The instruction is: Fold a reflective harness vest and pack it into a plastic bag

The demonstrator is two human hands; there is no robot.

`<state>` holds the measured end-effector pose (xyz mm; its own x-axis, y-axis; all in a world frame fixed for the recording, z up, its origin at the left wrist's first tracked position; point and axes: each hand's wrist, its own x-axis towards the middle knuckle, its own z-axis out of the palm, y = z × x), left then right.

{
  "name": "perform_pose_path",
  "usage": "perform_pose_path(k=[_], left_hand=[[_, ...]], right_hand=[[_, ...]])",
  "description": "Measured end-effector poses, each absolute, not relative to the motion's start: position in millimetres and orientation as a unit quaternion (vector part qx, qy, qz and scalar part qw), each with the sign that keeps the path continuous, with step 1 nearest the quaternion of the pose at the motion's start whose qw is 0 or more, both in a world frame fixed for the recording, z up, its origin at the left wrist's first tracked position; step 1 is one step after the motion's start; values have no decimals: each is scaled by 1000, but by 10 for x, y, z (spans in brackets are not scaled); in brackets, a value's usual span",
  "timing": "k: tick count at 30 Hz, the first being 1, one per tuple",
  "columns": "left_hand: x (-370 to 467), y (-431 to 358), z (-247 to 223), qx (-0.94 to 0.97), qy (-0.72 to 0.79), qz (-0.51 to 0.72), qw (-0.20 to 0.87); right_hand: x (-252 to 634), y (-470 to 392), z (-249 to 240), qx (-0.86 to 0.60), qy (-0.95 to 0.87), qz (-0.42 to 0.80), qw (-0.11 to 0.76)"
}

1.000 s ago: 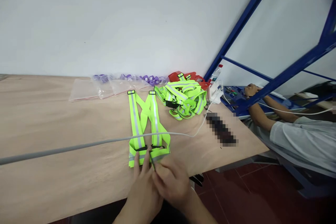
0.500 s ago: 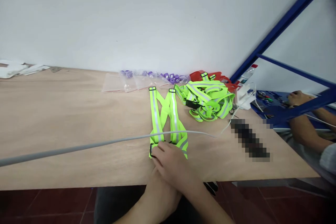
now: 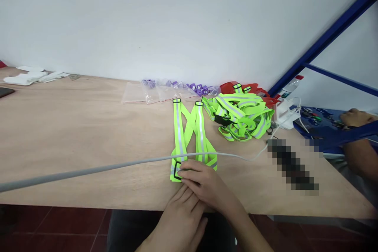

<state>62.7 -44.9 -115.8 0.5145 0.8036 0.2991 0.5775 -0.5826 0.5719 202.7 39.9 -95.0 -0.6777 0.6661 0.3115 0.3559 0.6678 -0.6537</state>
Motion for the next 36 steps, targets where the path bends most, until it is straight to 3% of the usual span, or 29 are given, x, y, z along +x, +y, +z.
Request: perform_pose_path(k=[10, 16, 19, 23, 32, 36], left_hand=[[650, -434, -1354, 846, 413, 285, 182], [539, -394, -1074, 864, 367, 269, 213], [381, -359, -880, 860, 312, 331, 230], [190, -262, -765, 796, 381, 434, 181], [68, -170, -1006, 803, 444, 374, 135], [54, -154, -1069, 812, 440, 365, 113]], right_hand=[[1893, 528, -993, -238, -871, 322, 284], [1883, 566, -1013, -228, -870, 332, 284], [1893, 574, -1032, -210, -873, 327, 294], [1902, 576, -1005, -209, -867, 341, 298], [1958, 558, -978, -267, -782, 388, 408], [2088, 534, -1009, -303, -787, 337, 418]])
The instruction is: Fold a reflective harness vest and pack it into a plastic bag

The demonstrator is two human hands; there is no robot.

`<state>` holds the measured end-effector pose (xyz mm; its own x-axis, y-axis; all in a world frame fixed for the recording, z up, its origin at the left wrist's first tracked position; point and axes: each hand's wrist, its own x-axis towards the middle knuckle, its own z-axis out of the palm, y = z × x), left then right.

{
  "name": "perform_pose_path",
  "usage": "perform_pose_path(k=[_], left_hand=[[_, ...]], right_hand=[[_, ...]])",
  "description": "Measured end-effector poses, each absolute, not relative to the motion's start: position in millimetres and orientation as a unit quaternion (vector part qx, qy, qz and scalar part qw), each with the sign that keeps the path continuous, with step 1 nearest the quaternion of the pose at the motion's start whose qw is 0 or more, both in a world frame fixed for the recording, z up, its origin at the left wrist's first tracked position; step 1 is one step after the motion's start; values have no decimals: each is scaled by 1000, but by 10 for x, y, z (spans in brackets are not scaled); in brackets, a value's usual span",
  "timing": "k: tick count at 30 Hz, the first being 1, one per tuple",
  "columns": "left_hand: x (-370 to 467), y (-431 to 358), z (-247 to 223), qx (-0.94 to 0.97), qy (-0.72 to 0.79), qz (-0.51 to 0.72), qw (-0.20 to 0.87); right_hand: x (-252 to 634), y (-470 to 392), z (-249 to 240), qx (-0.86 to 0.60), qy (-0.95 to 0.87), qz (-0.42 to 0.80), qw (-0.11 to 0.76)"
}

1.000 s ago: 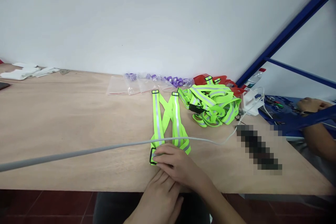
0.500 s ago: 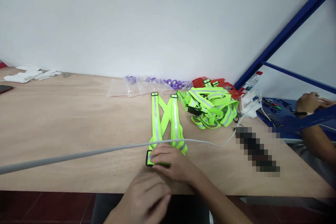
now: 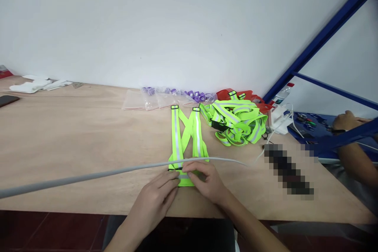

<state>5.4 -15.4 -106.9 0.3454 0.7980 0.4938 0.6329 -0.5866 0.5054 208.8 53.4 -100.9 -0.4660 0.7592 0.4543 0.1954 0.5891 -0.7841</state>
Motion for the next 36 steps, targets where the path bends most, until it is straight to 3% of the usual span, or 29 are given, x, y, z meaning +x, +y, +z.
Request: perform_pose_path(k=[6, 9, 16, 29, 36], left_hand=[[90, -109, -1007, 828, 439, 338, 87], [112, -59, -954, 838, 437, 316, 86], [136, -19, -1016, 848, 443, 287, 42], [281, -198, -1027, 860, 471, 197, 19], [573, -235, -1185, 856, 493, 154, -24]], right_hand=[[2445, 364, -1039, -317, -875, 84, 356], [2571, 279, -1054, -333, -887, 34, 319], [2654, 277, -1103, -338, -880, 76, 325], [2688, 372, -995, -388, -846, 265, 251], [2615, 475, -946, -420, -838, 277, 211]])
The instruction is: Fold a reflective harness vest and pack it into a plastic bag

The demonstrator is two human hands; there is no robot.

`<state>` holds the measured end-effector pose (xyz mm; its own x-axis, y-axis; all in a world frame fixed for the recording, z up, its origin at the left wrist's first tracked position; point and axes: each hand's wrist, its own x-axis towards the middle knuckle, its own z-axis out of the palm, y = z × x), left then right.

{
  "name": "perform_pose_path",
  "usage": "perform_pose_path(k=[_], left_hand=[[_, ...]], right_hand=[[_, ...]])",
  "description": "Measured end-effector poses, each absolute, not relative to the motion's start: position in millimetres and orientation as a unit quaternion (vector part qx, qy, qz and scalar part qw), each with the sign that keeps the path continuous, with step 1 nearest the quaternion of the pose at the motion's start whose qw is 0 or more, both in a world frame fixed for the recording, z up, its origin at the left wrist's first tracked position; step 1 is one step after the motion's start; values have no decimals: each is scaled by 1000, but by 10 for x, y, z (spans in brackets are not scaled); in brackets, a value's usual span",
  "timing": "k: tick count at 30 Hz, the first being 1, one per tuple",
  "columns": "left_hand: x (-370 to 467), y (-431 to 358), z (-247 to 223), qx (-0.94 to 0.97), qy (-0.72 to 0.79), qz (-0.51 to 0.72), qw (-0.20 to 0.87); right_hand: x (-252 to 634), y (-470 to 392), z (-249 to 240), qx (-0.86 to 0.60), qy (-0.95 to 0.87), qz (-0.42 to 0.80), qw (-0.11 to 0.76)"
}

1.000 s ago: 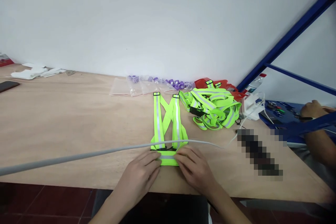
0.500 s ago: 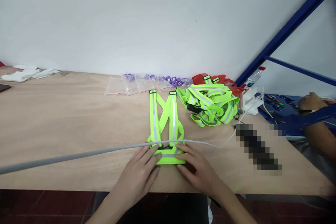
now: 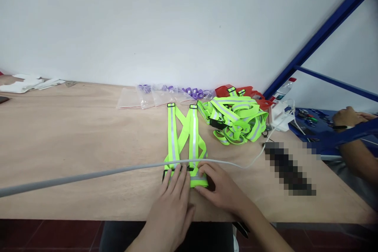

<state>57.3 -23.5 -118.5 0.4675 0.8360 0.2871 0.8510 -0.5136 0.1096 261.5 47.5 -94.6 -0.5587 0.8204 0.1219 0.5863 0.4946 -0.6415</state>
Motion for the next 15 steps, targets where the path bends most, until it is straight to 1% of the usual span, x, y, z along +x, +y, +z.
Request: perform_pose_path(k=[4, 8, 11, 15], left_hand=[[705, -212, -1186, -854, -500, -146, -8], [745, -201, -1172, -851, -503, -148, -30], [751, -209, -1186, -849, -507, -140, -45], [756, -213, -1213, -846, -514, -127, -63]], right_hand=[[2589, 525, -899, -424, -848, 261, 183], [2582, 570, -869, -407, -853, 268, 186], [2605, 603, -853, -400, -845, 298, 194], [2683, 677, -845, -398, -818, 367, 196]])
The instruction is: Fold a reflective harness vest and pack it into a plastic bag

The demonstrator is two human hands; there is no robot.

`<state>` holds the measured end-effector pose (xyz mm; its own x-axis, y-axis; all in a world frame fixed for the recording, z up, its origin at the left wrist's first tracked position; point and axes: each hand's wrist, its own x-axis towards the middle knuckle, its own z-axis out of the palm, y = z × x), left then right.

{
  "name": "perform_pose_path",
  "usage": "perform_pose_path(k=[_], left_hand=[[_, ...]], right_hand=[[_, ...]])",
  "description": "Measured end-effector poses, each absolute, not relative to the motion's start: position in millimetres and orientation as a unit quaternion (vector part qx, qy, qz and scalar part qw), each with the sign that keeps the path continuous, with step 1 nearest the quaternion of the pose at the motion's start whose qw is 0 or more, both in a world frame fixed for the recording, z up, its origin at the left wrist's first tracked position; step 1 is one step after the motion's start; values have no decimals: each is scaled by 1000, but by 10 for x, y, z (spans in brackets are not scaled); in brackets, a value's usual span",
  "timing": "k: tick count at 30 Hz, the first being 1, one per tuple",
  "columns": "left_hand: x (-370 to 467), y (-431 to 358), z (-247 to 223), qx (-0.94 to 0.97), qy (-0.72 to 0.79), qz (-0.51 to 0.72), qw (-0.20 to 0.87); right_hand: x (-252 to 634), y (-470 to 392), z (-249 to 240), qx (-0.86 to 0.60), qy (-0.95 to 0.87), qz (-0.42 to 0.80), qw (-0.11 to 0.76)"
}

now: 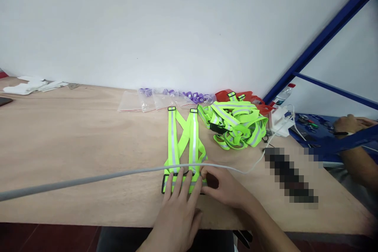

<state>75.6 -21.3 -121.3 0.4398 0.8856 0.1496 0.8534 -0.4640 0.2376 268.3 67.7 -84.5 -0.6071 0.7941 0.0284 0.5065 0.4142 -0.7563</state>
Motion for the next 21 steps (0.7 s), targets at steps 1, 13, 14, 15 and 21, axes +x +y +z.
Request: perform_pose_path(k=[1, 13, 14, 15, 21], left_hand=[[757, -210, -1214, 845, 516, 125, 67], [774, -185, -1171, 839, 520, 128, 99], [775, -184, -1171, 839, 520, 127, 102], [775, -182, -1172, 838, 519, 127, 106], [767, -175, -1187, 842, 513, 134, 100]], right_hand=[[2703, 704, -847, -395, -812, 379, 202], [2680, 1042, -1080, -415, -850, 214, 242], [2690, 1054, -1120, -424, -853, 187, 240], [2706, 1065, -1162, -436, -853, 160, 238], [2833, 1141, -1348, -464, -855, 78, 217]])
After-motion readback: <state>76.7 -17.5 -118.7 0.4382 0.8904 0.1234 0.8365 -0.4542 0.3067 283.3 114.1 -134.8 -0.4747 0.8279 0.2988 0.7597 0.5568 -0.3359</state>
